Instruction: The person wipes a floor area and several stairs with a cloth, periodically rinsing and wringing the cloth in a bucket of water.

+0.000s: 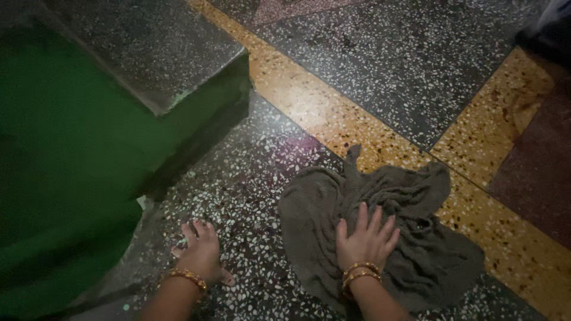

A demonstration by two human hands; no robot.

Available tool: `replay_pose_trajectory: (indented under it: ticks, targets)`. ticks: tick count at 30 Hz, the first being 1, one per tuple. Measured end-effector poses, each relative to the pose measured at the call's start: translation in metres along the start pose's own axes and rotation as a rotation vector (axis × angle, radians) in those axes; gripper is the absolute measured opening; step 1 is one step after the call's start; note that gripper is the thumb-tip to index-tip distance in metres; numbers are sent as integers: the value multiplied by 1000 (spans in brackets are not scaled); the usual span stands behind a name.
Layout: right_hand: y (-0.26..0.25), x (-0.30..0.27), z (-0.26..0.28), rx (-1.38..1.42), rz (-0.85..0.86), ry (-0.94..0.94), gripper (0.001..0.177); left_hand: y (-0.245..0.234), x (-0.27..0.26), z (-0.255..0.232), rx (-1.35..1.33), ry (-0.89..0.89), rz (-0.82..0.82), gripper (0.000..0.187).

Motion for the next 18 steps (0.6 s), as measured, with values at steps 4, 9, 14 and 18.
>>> replay_pose_trajectory:
  ticks: [4, 9, 14, 18]
  targets:
    - [4, 0, 0, 8, -21, 10, 74, -11, 6, -4, 13, -12, 165, 150]
    - [15, 0, -7, 17, -86, -17, 75, -3, -3, 1, -30, 7, 42, 150]
    - [31, 2, -16, -25, -46, -20, 76, 0, 0, 2, -26, 15, 50, 152]
    - [36, 11, -23, -2, -4, -36, 80, -3, 1, 0, -22, 25, 30, 150]
Point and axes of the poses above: each hand's wrist, its own x-axis towards the middle knuckle, its own y-axis out of the palm, z = x × y, the point moved 1 cm from there along x, towards the middle knuckle, and after that the axes turned 15 degrees about -y, right-handed, at the moved point
